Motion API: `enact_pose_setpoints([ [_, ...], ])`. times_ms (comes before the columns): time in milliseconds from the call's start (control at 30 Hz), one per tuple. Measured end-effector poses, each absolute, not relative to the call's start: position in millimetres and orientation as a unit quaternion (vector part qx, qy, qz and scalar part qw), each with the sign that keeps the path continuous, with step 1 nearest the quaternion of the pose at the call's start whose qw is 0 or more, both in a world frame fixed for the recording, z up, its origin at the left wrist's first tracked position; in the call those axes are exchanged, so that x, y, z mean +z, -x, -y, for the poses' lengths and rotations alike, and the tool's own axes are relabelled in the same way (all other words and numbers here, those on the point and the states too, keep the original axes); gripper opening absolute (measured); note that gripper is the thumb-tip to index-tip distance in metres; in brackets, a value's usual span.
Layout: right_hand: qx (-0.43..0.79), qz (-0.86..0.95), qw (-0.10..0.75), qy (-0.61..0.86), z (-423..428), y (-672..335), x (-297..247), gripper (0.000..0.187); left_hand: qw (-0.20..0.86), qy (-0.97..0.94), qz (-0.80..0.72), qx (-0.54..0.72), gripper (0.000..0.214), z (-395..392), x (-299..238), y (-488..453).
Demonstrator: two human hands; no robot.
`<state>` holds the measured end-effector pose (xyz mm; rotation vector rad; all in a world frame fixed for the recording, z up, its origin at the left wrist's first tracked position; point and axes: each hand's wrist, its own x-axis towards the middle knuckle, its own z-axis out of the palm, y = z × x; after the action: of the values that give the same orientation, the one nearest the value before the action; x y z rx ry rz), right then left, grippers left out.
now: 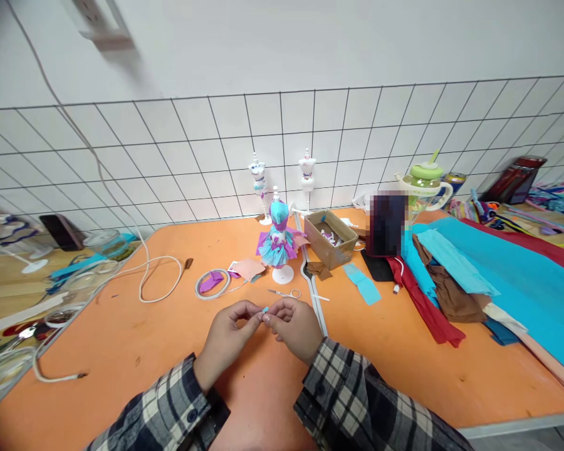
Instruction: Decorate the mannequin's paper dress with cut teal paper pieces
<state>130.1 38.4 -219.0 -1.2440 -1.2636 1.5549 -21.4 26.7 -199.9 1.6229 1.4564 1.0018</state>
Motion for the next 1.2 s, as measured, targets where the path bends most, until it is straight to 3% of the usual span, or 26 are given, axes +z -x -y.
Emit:
enact_pose_setpoints([
  [433,0.630,0.475,0.382,0.482,-39.7,-132.4,-220.0,0.034,0.302,-0.697,-0.530,0.376,0.014,-28.3,-206.2,29.5],
  [733,0.619,0.485,0.409,0.463,-38.4,-133.8,-216.5,0.034,0.369,-0.659,-0.525,0.392,0.015,-30.0,-199.7,26.3],
  [933,0.643,0.467,0.408,0.449,-39.4,-137.8,-214.5,0.043,0.381,-0.622,-0.543,0.415,0.016,-30.6,-199.0,25.6],
  [1200,0.628,0.532,0.377,0.425,-44.3,-144.5,-217.4,0.032,0.357,-0.666,-0.504,0.417,0.018,-31.7,-200.4,30.6],
])
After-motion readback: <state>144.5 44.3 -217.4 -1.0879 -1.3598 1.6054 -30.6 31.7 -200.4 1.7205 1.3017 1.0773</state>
